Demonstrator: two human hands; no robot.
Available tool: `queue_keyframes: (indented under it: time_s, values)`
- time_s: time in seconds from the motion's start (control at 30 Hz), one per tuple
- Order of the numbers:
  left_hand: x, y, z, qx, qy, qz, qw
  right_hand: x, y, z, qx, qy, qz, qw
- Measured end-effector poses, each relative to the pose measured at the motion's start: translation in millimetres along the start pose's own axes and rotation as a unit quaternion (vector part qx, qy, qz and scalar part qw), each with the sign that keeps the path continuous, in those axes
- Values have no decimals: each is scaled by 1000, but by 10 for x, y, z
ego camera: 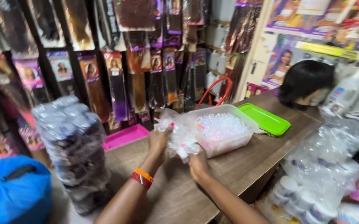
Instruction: The person wipes stacks of packaged hair supplies with a cloth, then opens a green-lidded container to remove bubble wrap and sort colorful hair accessories. The person handles the items one by one and places them into a clear plastic bag.
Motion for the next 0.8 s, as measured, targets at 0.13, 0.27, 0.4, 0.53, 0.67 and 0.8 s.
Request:
queue_keyframes:
  time_s: [0.13,0.27,0.4,0.53,0.67,0.8]
  values:
    - [121,-202,132,-77,76,0,994,-64,207,131,-43,-67,48,996]
    - [153,-331,74,-194,68,-54,977,36,277,181,0,-85,-34,996]
    - [225,-511,-34,-147,82,1,986,127,377,256,-78,-99,48,991]
    - [176,-551,-186,-291,7,61,955,69,293,215,-96,-101,54,989]
    - [26,-659,-228,-142,2,-51,989,98,259,178,-120,-101,99,983]
    - [8,-680,-204,-146,21,-49,988,103,336,208,-135,-98,102,981]
Point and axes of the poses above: each hand's wrist, its own z-axis towards the middle knuckle, its own x-axis out of the back of the hand, y = z × x, the point moved 5 cm from there along z, towards the middle knuckle, and after that the axes turned 15 degrees about -z, right-handed, at the moved point
